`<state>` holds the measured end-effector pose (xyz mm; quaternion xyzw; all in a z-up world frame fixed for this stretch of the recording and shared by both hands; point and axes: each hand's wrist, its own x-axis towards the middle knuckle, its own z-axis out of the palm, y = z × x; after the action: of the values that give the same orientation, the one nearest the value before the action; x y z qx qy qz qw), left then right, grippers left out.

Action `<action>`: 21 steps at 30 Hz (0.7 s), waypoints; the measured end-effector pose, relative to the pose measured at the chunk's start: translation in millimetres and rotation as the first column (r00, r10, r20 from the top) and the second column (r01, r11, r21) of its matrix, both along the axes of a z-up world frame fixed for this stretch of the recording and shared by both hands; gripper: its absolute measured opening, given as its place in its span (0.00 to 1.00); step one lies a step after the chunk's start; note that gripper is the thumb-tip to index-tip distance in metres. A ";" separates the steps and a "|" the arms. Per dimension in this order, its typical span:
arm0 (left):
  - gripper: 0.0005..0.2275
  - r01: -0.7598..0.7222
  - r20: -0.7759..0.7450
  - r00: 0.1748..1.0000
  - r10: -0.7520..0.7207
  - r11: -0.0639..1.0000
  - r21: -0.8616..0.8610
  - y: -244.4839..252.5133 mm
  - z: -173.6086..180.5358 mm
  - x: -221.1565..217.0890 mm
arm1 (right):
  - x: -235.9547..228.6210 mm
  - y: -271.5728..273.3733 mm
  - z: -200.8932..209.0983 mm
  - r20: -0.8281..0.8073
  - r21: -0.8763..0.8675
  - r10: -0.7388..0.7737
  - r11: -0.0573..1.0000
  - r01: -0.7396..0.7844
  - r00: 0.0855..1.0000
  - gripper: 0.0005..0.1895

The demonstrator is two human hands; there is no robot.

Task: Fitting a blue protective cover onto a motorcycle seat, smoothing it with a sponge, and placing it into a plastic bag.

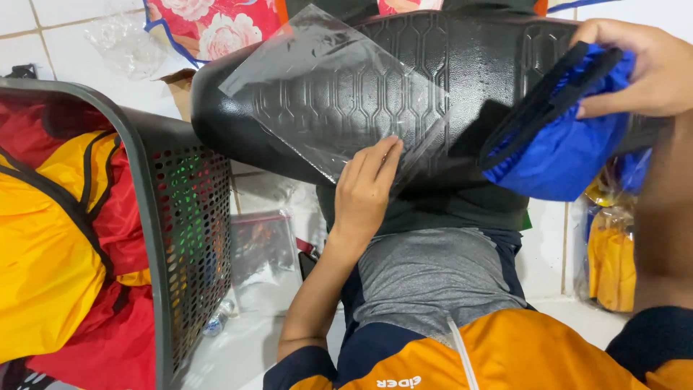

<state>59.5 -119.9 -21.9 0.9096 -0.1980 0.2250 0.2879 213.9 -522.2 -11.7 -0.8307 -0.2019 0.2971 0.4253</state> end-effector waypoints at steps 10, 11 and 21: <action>0.15 -0.005 -0.100 0.995 0.012 0.997 0.071 -28.3 -7.2 9.0 | -60.5 98.6 6.3 -0.540 0.415 -0.225 0.767 0.489 0.811 0.16; 0.16 0.011 -0.158 0.987 -0.013 1.000 -0.012 -27.2 -8.4 9.5 | -64.7 117.0 6.8 -0.627 0.150 -0.453 0.728 0.669 0.634 0.20; 0.13 -0.087 0.043 0.996 0.082 0.989 0.116 -30.4 -3.4 18.1 | -90.4 151.0 -13.5 -0.336 0.132 -0.712 0.613 0.779 0.616 0.26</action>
<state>77.6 -150.2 -25.3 0.9281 -0.1777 0.2424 0.2199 123.5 -371.2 -25.1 -0.7290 0.1829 0.1637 0.6390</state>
